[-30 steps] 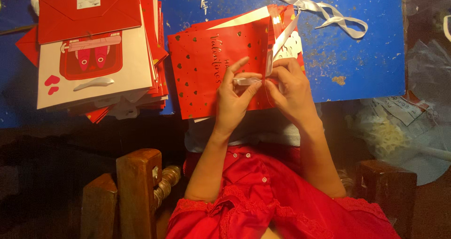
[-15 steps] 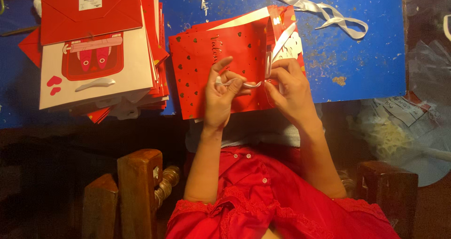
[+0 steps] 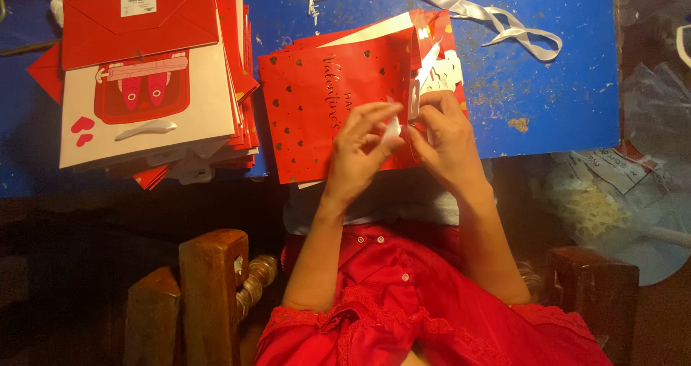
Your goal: The person assembles Valentine's Day gift bags by threading ribbons through the handle slots and tying them. They handle red bags with heart patterns and white bags with a washing machine graphic, using red and white ribbons. The person works at a blue table, stacking completed bags as they finish each one.
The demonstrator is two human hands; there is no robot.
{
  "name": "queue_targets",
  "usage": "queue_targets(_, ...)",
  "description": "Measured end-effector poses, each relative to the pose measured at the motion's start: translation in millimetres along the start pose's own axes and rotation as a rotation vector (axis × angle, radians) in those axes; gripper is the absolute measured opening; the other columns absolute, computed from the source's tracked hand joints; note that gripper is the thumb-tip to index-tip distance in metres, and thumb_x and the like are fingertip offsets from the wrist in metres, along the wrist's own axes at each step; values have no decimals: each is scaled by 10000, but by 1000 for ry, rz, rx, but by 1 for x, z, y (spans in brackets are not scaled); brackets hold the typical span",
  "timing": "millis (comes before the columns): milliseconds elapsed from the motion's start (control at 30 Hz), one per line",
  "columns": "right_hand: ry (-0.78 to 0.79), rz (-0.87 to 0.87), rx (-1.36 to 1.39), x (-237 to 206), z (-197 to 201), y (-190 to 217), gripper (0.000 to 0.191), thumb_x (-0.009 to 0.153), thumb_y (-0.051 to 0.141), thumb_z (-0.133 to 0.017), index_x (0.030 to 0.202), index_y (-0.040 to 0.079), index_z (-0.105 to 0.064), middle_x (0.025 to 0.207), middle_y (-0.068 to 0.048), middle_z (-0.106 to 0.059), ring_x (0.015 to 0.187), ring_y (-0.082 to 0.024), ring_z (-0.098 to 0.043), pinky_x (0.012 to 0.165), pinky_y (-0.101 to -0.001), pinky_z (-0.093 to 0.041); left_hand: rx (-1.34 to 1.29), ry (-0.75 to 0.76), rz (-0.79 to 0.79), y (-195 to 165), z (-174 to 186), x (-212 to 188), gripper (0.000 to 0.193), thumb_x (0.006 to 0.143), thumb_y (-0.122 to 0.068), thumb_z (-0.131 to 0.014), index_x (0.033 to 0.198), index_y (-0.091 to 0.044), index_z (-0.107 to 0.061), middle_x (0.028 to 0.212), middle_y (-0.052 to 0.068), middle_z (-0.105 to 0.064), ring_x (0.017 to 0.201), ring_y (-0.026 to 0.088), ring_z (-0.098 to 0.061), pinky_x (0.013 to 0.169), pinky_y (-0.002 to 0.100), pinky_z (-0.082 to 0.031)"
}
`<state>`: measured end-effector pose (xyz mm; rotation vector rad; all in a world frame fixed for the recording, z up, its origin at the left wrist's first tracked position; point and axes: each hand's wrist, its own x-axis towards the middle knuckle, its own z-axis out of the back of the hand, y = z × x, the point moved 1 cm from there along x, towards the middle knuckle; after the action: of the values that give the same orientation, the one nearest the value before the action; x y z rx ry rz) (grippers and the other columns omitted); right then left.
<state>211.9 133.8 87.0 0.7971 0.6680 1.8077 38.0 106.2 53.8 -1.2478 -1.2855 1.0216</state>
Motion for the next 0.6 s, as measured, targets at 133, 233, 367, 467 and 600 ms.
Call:
queue_targets(133, -5, 10, 32, 0, 0, 1, 216, 886, -28, -699, 1089, -15, -627, 1195, -142, -584, 1098, -304, -637, 916, -373, -515, 256, 47, -63, -13, -5, 0, 525, 823, -146, -872, 1284, -64, -635, 1284, 76, -594, 1148, 210, -672, 1012, 328, -571)
queue_targets(233, -7, 85, -23, 1, 1, 6, 233, 881, -36, -712, 1098, -11, -632, 1207, -153, -573, 1101, -317, -620, 919, -383, -512, 353, -1, 23, -14, -6, 4, 345, 872, -101, -809, 1186, -50, -674, 1115, 84, -704, 1051, 197, -737, 920, 309, -587)
queue_targets(367, 52, 50, 19, 2, 5, 12, 246, 874, -25, -690, 1113, -17, -633, 1208, -163, -548, 1087, -305, -612, 875, -351, -527, 295, -58, 88, -9, -6, 5, 200, 907, -102, -771, 1083, -36, -703, 987, 70, -772, 908, 151, -757, 816, 283, -587)
queue_targets(467, 108, 13, 30, 1, 10, 15, 189, 870, 2, -688, 1046, -22, -623, 1195, -157, -542, 1056, -292, -606, 845, -343, -530, 272, -104, 24, -8, -7, 5, 130, 939, -92, -752, 1052, -34, -724, 960, 70, -778, 877, 135, -742, 796, 280, -578)
queue_targets(600, 66, 165, -98, 3, 15, 18, 147, 844, 28, -735, 891, -15, -602, 1197, -146, -567, 1129, -327, -570, 915, -407, -507, 256, -135, 128, -6, -8, 5, 114, 945, -100, -747, 1035, -30, -734, 879, 64, -766, 767, 125, -678, 696, 276, -536)
